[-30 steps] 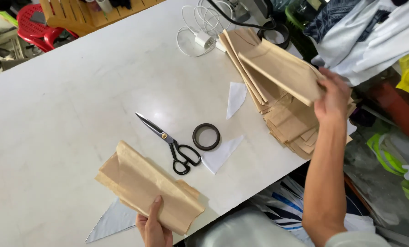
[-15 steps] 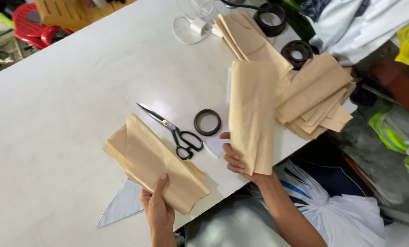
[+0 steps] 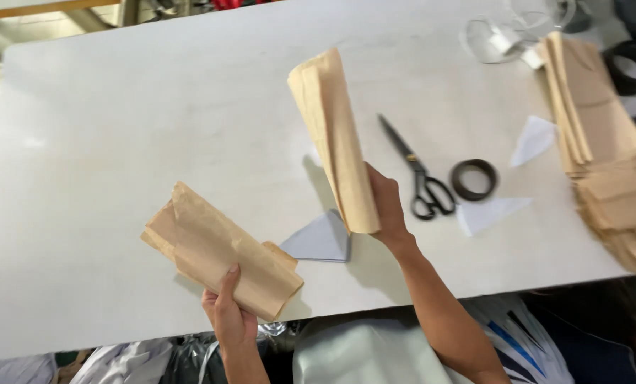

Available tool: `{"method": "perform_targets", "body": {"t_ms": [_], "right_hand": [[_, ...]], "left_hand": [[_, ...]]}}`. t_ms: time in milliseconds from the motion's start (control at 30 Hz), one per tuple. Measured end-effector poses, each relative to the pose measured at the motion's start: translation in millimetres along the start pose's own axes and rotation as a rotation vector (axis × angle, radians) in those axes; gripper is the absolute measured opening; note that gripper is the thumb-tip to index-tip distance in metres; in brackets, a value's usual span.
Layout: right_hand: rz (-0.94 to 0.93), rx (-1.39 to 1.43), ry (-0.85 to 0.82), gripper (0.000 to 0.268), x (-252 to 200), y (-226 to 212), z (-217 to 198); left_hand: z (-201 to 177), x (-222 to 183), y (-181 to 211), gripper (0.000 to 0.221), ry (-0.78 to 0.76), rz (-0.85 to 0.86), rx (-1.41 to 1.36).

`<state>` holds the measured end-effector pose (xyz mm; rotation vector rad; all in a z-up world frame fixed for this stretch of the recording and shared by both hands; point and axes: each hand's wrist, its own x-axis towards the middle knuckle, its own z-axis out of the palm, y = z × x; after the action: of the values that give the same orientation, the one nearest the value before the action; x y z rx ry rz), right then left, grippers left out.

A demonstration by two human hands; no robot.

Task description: Folding paper patterns and tying fabric strips around small fabric components

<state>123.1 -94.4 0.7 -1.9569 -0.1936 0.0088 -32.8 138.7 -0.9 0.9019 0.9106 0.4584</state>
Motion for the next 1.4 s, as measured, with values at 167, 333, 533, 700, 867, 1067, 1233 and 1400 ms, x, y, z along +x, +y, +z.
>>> {"method": "perform_targets", "body": {"t_ms": [167,333,533,700,867,1067,1233,1400], "right_hand": [[-0.036,-0.405,-0.019,0.022,38,-14,120],[-0.106,-0.617,-0.043,0.020,53,-7,203],[-0.514,-0.727,0.121,0.044,28,-38,249],[-0.500,-0.624,-0.068,0.006,48,-16,263],[0.084,-0.032,-0.140,0.016,44,-97,228],[0.213,0.195,-0.110,0.013,63,-46,195],[-0.263,-0.729,0.165,0.032,69,-5,171],[-0.350,-0.700,0.048,0.063,49,-37,197]], "left_hand": [[-87,77,53,0.048,0.111,0.050,-0.024],[-147,103,105,0.058,0.172,0.073,-0.064],[-183,138,106,0.050,0.217,0.014,-0.068],[-176,150,98,0.040,0.217,-0.067,-0.119],[-166,157,110,0.044,0.183,-0.093,-0.096],[-153,162,107,0.032,0.155,0.003,-0.098],[-141,152,100,0.023,0.132,0.080,-0.149],[-131,142,83,0.023,0.125,0.058,-0.137]]}}
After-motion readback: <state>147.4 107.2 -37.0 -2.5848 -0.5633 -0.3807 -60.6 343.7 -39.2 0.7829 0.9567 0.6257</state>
